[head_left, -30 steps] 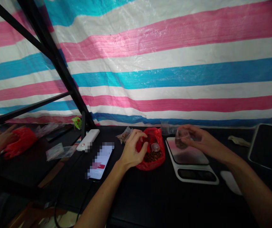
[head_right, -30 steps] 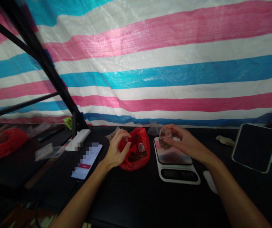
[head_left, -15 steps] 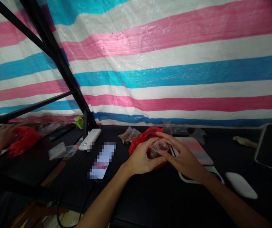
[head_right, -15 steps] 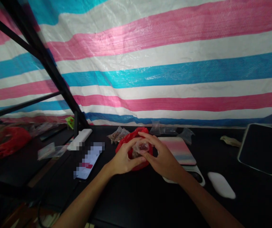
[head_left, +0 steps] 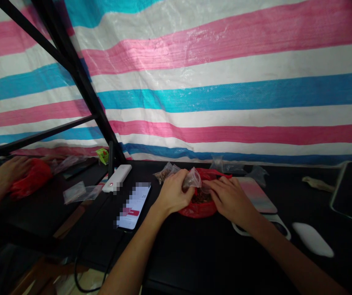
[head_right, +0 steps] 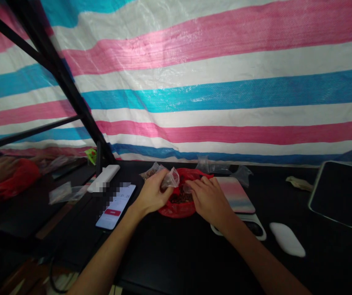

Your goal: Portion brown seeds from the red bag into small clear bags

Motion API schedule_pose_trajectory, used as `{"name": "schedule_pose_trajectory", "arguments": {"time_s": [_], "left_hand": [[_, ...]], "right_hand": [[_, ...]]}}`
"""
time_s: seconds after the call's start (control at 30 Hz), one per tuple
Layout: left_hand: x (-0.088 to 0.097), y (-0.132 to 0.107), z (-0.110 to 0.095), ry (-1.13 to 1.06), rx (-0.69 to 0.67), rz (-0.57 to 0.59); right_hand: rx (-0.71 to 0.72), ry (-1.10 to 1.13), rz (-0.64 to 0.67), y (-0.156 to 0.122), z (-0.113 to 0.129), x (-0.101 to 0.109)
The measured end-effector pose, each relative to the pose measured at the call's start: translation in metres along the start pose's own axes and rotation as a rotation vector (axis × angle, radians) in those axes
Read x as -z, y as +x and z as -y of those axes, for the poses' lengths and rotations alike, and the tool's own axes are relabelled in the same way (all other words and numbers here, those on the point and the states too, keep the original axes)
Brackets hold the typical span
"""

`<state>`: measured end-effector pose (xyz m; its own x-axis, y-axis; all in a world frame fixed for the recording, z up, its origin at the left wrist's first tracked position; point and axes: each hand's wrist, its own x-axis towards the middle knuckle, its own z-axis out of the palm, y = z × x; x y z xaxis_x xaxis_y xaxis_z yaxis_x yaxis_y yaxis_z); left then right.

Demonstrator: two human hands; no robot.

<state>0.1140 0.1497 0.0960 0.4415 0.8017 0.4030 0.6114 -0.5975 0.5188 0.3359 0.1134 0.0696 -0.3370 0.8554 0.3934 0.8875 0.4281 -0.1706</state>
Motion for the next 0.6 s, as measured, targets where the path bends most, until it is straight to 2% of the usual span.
{"name": "schedule_pose_trajectory", "arguments": {"time_s": [0.13,0.23,0.4,0.6], "left_hand": [[-0.004,-0.004,0.000,0.128,0.085,0.111],[-0.006,-0.008,0.008,0.099,0.110,0.192],[-0.002,-0.012,0.020,-0.162,0.073,0.285],[0.003,-0.008,0.018,-0.431,0.033,0.349]], "right_hand": [[0.039,0.050,0.044,-0.002,-0.002,0.002],[0.106,0.047,0.069,-0.003,0.000,0.004],[0.141,0.043,0.098,-0.007,-0.002,0.002],[0.135,0.063,0.123,-0.009,-0.006,-0.001]]}}
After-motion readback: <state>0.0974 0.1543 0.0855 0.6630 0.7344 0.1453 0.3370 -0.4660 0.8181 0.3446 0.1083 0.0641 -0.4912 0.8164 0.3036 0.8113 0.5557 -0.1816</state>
